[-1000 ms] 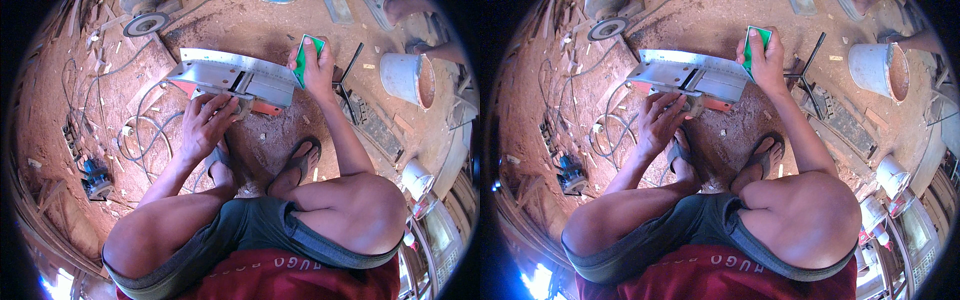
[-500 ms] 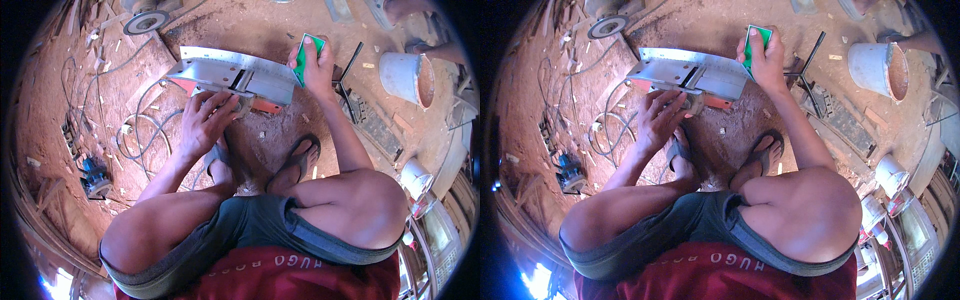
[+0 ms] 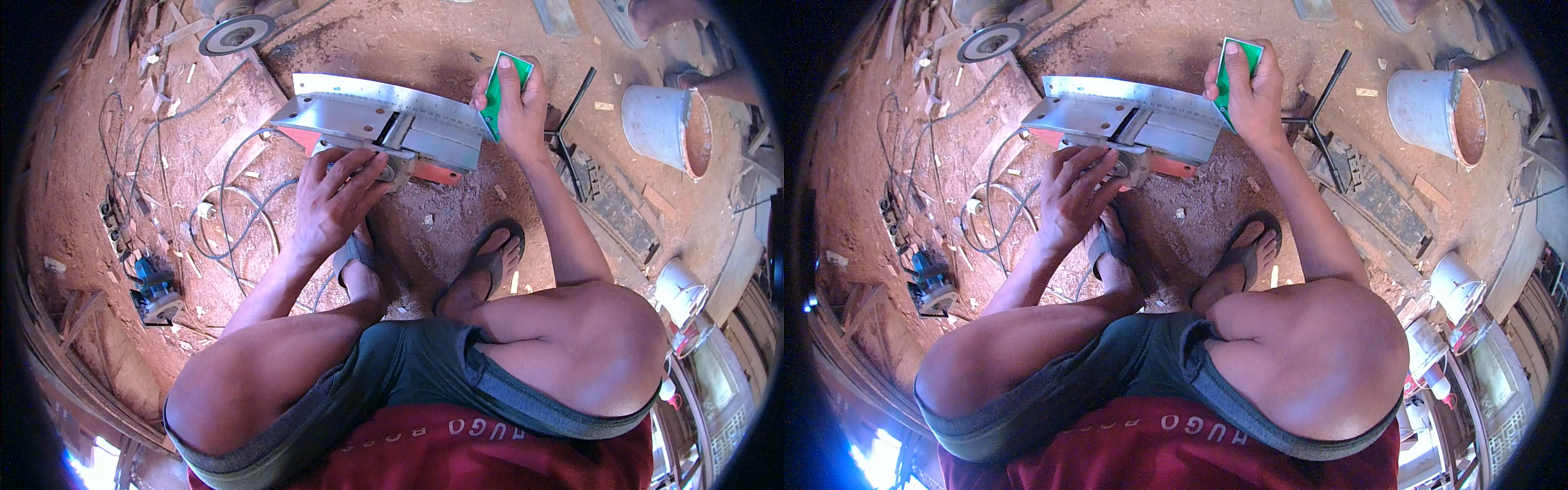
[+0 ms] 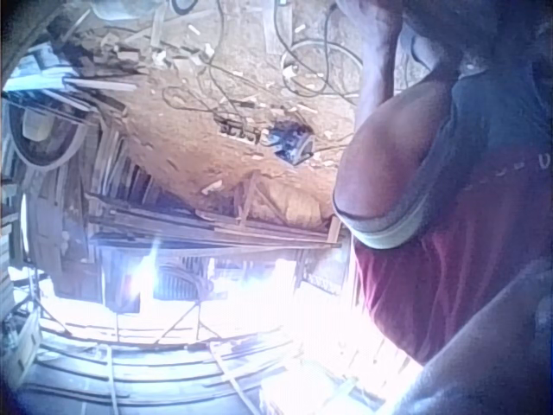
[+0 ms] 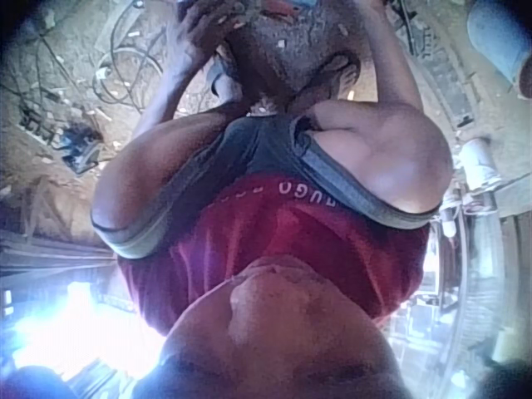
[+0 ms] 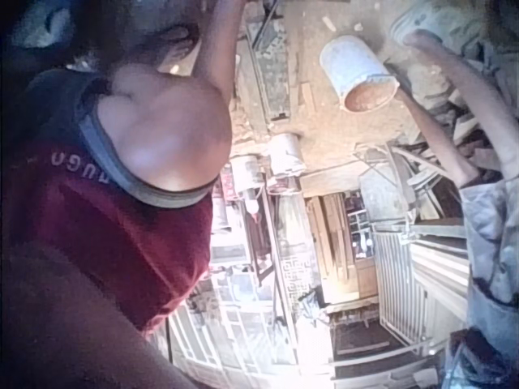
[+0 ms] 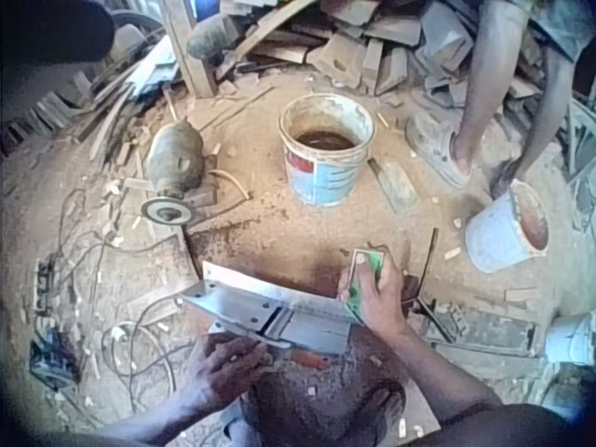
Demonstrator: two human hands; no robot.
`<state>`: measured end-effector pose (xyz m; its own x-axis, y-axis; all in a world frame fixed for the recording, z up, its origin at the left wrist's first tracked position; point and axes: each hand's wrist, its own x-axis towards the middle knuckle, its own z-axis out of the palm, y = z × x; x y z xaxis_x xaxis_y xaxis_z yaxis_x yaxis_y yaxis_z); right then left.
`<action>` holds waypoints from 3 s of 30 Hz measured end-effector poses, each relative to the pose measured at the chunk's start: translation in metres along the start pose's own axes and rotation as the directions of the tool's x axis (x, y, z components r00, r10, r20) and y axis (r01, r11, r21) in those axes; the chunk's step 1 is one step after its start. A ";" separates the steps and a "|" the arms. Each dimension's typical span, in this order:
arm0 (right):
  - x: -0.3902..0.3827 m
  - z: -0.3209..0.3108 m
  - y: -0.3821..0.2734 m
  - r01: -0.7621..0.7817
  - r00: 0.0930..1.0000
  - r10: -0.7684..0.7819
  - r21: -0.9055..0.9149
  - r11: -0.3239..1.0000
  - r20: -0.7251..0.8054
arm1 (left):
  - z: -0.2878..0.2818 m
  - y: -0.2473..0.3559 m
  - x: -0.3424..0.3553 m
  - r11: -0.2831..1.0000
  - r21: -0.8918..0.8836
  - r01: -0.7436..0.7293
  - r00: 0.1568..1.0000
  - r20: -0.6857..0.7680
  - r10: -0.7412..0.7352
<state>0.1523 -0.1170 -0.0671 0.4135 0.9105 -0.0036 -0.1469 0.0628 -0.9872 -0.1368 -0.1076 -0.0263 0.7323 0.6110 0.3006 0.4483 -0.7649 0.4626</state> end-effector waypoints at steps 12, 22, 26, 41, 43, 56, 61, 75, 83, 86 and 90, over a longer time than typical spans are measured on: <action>-0.001 0.002 -0.001 -0.004 1.000 0.004 0.022 1.000 -0.002 | -0.002 0.002 -0.001 1.000 0.018 0.005 1.000 0.013 -0.005; -0.001 -0.001 -0.001 0.004 1.000 -0.004 0.012 1.000 -0.002 | -0.003 0.003 0.000 1.000 0.016 0.001 1.000 0.026 -0.001; -0.002 -0.001 0.000 0.003 1.000 -0.003 0.016 1.000 -0.003 | -0.003 0.003 -0.001 1.000 0.023 -0.004 1.000 0.027 0.003; -0.001 -0.001 0.000 0.025 1.000 -0.025 -0.016 1.000 -0.005 | -0.002 0.002 -0.002 1.000 0.013 0.000 0.999 0.035 0.000; -0.001 0.000 -0.001 0.022 1.000 -0.022 0.003 1.000 -0.006 | -0.002 0.001 -0.003 1.000 0.010 -0.002 0.999 0.032 0.002; 0.000 -0.001 -0.001 0.018 1.000 -0.018 -0.017 1.000 0.006 | -0.003 0.001 -0.004 1.000 0.009 -0.003 0.999 0.043 0.003; -0.001 0.000 -0.004 -0.009 1.000 0.009 0.005 1.000 -0.011 | -0.003 0.002 -0.002 1.000 0.015 -0.005 1.000 0.030 0.004; -0.019 0.012 -0.053 -0.003 1.000 0.003 -0.023 1.000 0.023 | -0.005 0.003 -0.001 1.000 0.027 -0.005 1.000 0.012 0.005; -0.022 0.020 -0.055 0.027 0.999 -0.028 0.016 1.000 0.026 | -0.004 0.002 -0.001 1.000 0.001 -0.001 1.000 0.012 0.001; -0.023 0.021 -0.054 0.027 0.999 -0.028 0.017 0.999 0.030 | -0.005 0.003 0.000 1.000 0.004 0.002 1.000 0.020 -0.002; -0.026 0.023 -0.052 0.008 1.000 -0.008 0.021 1.000 0.019 | -0.004 0.002 -0.001 1.000 0.000 -0.004 1.000 0.011 0.004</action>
<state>0.1287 -0.1343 -0.0116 0.3975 0.9176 0.0075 -0.1621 0.0783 -0.9837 -0.1385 -0.1091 -0.0222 0.7395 0.6059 0.2933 0.4456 -0.7673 0.4612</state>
